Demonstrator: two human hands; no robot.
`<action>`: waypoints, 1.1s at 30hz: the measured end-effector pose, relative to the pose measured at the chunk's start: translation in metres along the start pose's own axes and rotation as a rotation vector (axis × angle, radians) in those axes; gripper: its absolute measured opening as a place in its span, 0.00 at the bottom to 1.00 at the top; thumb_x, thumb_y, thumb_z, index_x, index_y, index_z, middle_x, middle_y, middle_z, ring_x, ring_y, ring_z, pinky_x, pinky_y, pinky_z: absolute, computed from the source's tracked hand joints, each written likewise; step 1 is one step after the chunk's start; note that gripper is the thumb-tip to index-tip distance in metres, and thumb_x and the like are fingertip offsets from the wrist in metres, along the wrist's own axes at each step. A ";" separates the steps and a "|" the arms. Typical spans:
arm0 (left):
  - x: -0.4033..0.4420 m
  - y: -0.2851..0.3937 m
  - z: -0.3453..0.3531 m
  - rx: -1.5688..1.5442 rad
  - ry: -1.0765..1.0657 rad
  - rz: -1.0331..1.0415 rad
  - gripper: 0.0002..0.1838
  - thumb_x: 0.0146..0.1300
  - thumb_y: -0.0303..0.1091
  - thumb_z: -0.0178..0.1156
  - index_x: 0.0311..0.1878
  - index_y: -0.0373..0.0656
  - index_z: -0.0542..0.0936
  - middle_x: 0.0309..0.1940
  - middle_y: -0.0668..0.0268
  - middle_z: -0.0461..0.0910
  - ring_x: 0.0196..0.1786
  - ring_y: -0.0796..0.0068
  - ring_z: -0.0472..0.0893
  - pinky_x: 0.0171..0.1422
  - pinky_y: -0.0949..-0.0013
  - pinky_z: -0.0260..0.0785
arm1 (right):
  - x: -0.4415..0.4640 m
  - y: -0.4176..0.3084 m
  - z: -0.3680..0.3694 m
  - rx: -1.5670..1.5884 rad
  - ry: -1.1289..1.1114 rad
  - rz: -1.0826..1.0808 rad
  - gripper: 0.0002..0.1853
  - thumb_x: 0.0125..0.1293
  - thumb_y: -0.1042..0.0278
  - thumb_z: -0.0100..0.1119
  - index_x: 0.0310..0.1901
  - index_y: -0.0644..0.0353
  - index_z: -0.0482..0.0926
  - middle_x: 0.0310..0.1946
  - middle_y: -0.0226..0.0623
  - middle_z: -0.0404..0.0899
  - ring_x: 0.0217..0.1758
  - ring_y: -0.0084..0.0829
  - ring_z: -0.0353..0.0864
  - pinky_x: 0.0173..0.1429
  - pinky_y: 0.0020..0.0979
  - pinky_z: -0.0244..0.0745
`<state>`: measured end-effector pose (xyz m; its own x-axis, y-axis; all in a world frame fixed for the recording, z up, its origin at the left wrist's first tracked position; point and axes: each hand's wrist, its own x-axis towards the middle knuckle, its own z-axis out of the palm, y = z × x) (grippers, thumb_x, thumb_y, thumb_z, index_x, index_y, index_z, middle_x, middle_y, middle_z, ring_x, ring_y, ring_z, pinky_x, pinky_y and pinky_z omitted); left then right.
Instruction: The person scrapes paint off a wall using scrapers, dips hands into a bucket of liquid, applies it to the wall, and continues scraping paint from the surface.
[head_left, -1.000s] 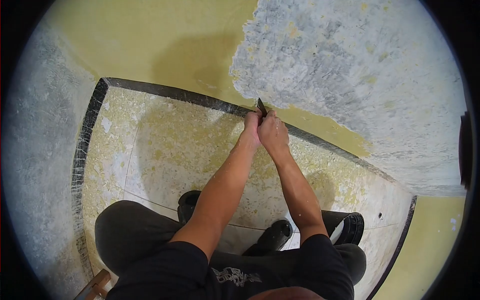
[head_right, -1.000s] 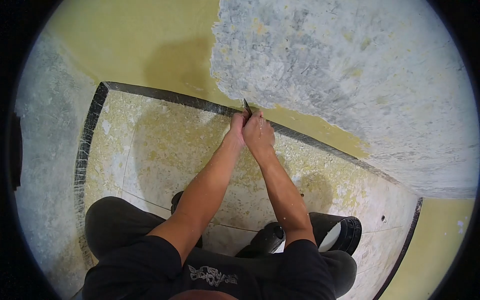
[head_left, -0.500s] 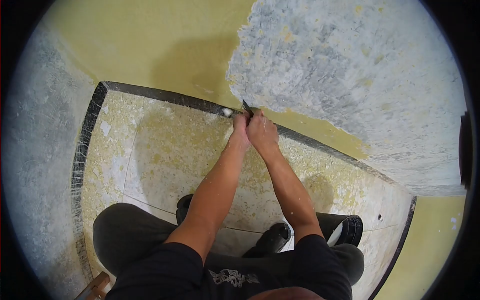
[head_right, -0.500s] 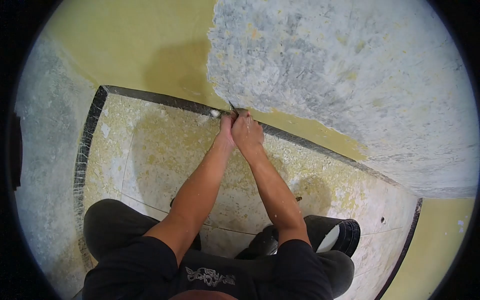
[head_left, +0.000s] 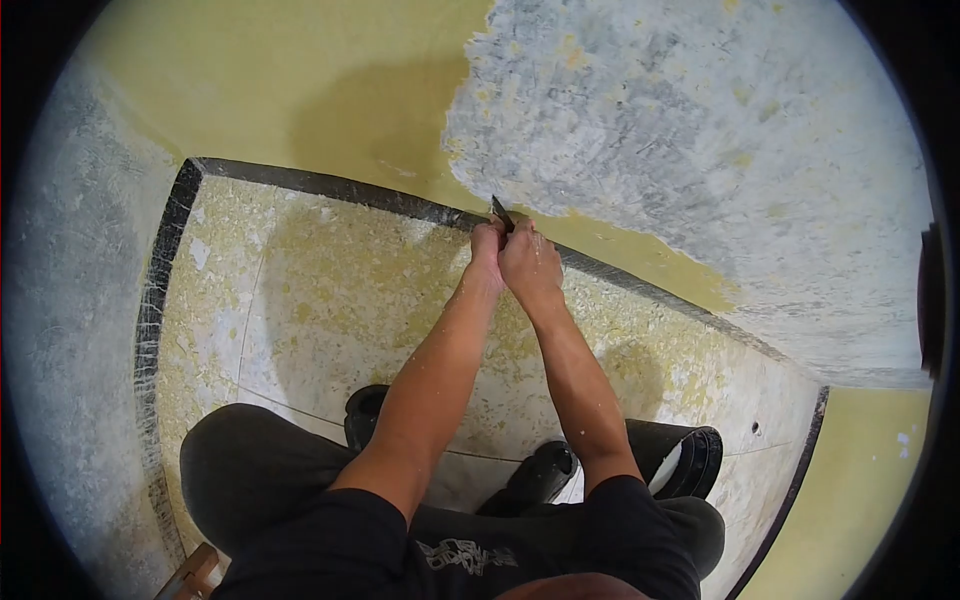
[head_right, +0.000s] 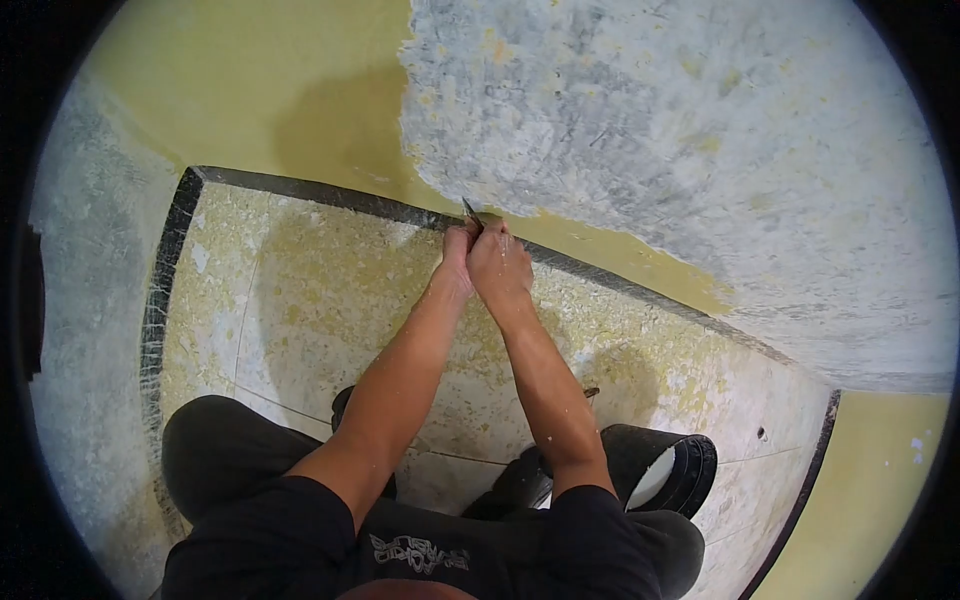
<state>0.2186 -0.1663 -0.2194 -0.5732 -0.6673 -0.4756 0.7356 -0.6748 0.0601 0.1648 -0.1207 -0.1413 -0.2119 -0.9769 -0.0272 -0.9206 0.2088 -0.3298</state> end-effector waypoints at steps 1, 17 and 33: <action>0.001 -0.004 0.003 0.002 -0.003 0.003 0.17 0.69 0.40 0.42 0.42 0.40 0.77 0.36 0.56 0.79 0.38 0.59 0.79 0.48 0.55 0.73 | -0.002 -0.001 -0.006 0.001 0.003 -0.003 0.21 0.68 0.57 0.38 0.41 0.72 0.72 0.35 0.62 0.79 0.39 0.60 0.80 0.45 0.51 0.76; 0.008 -0.015 0.005 0.101 0.086 0.022 0.16 0.66 0.39 0.42 0.43 0.41 0.77 0.37 0.57 0.80 0.39 0.61 0.79 0.47 0.58 0.73 | -0.010 -0.006 -0.022 -0.020 -0.062 0.115 0.20 0.66 0.62 0.37 0.43 0.75 0.71 0.36 0.65 0.78 0.40 0.59 0.80 0.45 0.51 0.76; -0.014 0.014 0.012 0.159 0.139 0.134 0.15 0.64 0.38 0.43 0.39 0.41 0.78 0.34 0.56 0.80 0.37 0.62 0.80 0.45 0.60 0.74 | 0.003 -0.019 0.001 0.071 -0.030 0.073 0.19 0.65 0.63 0.40 0.42 0.75 0.72 0.37 0.65 0.78 0.41 0.60 0.80 0.47 0.51 0.76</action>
<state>0.2326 -0.1706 -0.2017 -0.4110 -0.7119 -0.5695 0.7293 -0.6315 0.2632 0.1815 -0.1280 -0.1364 -0.2665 -0.9603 -0.0820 -0.8772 0.2769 -0.3923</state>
